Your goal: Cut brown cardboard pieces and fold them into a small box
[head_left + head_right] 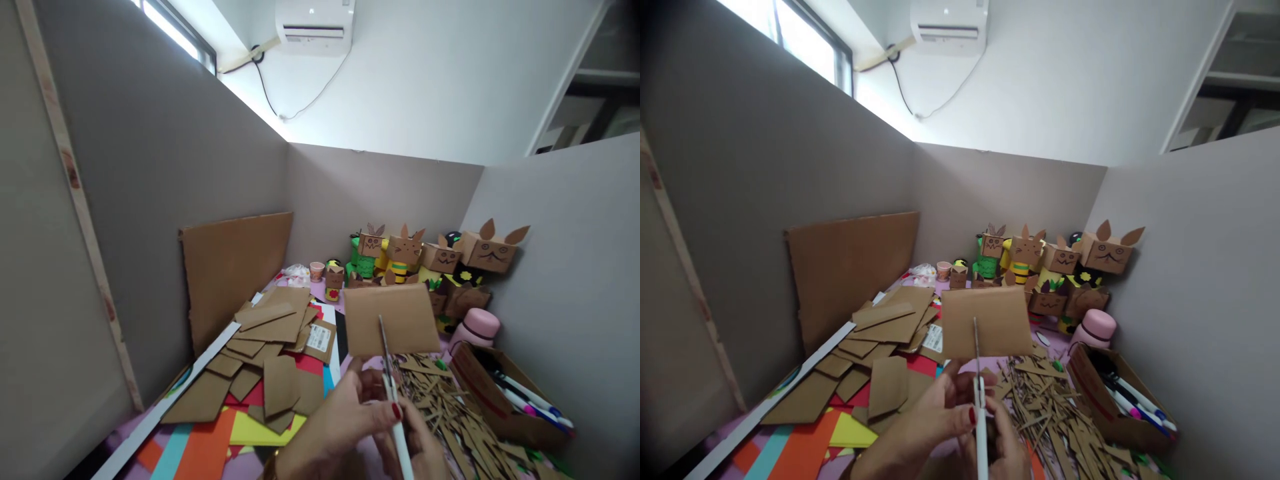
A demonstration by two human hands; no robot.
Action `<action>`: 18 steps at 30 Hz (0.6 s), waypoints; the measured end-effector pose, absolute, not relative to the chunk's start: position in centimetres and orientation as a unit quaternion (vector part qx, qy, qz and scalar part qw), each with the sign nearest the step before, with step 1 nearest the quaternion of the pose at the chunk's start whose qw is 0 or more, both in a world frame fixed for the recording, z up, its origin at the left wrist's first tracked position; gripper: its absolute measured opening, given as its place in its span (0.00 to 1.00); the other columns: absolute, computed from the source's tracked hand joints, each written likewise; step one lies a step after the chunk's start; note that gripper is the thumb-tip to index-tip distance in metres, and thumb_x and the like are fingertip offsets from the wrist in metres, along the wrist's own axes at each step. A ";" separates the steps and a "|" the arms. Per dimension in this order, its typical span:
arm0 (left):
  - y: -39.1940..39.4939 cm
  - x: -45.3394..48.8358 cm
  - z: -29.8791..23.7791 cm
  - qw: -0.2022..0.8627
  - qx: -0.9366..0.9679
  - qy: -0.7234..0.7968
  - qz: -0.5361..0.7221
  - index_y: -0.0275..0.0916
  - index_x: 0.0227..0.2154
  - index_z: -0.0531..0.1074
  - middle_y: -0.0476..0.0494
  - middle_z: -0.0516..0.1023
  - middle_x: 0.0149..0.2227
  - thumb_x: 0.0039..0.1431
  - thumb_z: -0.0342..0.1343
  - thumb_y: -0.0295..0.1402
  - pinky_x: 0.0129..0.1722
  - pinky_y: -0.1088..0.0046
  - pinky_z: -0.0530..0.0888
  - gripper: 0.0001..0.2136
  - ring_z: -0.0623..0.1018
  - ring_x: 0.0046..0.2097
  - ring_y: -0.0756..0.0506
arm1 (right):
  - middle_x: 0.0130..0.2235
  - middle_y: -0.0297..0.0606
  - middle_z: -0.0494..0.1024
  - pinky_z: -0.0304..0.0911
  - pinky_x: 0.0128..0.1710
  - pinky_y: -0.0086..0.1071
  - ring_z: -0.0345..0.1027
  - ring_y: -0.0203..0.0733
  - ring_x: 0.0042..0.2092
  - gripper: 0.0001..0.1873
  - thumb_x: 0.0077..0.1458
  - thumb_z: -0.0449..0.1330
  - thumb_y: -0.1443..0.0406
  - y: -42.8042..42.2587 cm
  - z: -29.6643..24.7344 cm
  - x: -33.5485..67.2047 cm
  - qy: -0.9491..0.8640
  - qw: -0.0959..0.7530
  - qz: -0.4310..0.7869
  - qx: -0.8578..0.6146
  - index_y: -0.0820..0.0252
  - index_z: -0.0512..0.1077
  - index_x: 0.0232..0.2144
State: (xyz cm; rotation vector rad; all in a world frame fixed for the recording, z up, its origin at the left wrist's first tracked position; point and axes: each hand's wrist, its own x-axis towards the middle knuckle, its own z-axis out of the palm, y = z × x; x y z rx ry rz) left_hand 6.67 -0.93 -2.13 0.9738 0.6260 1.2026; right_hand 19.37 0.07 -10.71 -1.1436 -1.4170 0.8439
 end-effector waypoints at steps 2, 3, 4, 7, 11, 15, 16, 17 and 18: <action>-0.8 7.9 -3.5 0.685 0.446 0.252 0.518 0.43 0.49 0.65 0.44 0.75 0.41 0.28 0.73 0.37 0.39 0.73 0.69 0.39 0.75 0.40 0.46 | 0.25 0.37 0.80 0.68 0.24 0.29 0.73 0.45 0.24 0.28 0.43 0.62 0.46 0.2 -9.7 19.9 -0.588 0.531 0.374 -0.482 0.57 0.73 0.41; -0.7 8.5 -4.1 0.693 0.458 0.262 0.491 0.42 0.49 0.65 0.45 0.75 0.37 0.30 0.72 0.34 0.34 0.74 0.68 0.37 0.75 0.36 0.47 | 0.26 0.38 0.80 0.69 0.25 0.30 0.74 0.45 0.25 0.26 0.45 0.61 0.47 0.4 -9.3 20.1 -0.588 0.524 0.385 -0.482 0.57 0.73 0.41; -0.6 9.1 -4.6 0.690 0.460 0.279 0.484 0.40 0.48 0.66 0.47 0.75 0.32 0.32 0.71 0.32 0.30 0.75 0.67 0.35 0.74 0.32 0.48 | 0.27 0.38 0.81 0.69 0.28 0.30 0.75 0.46 0.27 0.23 0.46 0.60 0.49 0.6 -9.1 20.4 -0.590 0.516 0.394 -0.480 0.57 0.73 0.40; -0.1 10.0 -5.3 0.643 0.427 0.345 0.534 0.36 0.43 0.69 0.48 0.74 0.30 0.36 0.64 0.26 0.31 0.74 0.67 0.26 0.73 0.32 0.47 | 0.33 0.40 0.82 0.70 0.37 0.33 0.76 0.49 0.36 0.20 0.43 0.63 0.55 1.3 -9.1 20.6 -0.611 0.507 0.413 -0.446 0.57 0.73 0.39; 1.1 9.5 -6.0 0.590 0.397 0.388 0.587 0.37 0.37 0.70 0.48 0.73 0.33 0.43 0.60 0.29 0.39 0.73 0.67 0.15 0.73 0.37 0.47 | 0.48 0.44 0.77 0.63 0.52 0.37 0.70 0.49 0.51 0.29 0.43 0.65 0.52 2.0 -10.2 20.0 -0.584 0.514 0.511 -0.365 0.55 0.70 0.47; 2.3 9.0 -7.6 0.563 0.364 0.412 0.617 0.38 0.34 0.68 0.52 0.70 0.28 0.48 0.60 0.38 0.35 0.74 0.66 0.12 0.71 0.32 0.49 | 0.51 0.47 0.75 0.58 0.56 0.39 0.63 0.50 0.58 0.33 0.50 0.55 0.42 2.0 -11.5 18.8 -0.547 0.503 0.539 -0.396 0.57 0.71 0.49; 2.5 9.1 -8.1 0.559 0.357 0.413 0.624 0.38 0.33 0.68 0.53 0.69 0.27 0.48 0.60 0.39 0.34 0.74 0.66 0.12 0.71 0.31 0.49 | 0.51 0.48 0.76 0.58 0.56 0.40 0.63 0.51 0.58 0.35 0.49 0.54 0.41 1.9 -11.9 18.4 -0.553 0.511 0.508 -0.419 0.59 0.70 0.49; 2.6 9.2 -8.5 0.558 0.353 0.411 0.628 0.39 0.32 0.67 0.53 0.69 0.27 0.49 0.60 0.40 0.34 0.74 0.66 0.13 0.70 0.31 0.50 | 0.51 0.50 0.76 0.59 0.55 0.40 0.64 0.52 0.57 0.37 0.49 0.54 0.40 1.8 -12.2 18.0 -0.563 0.522 0.466 -0.440 0.60 0.69 0.51; 2.6 9.3 -8.8 0.559 0.352 0.407 0.631 0.39 0.32 0.67 0.54 0.69 0.27 0.49 0.60 0.41 0.33 0.75 0.66 0.13 0.70 0.30 0.50 | 0.51 0.51 0.76 0.60 0.55 0.39 0.65 0.53 0.56 0.38 0.48 0.55 0.40 1.7 -12.5 17.6 -0.574 0.532 0.421 -0.458 0.61 0.68 0.52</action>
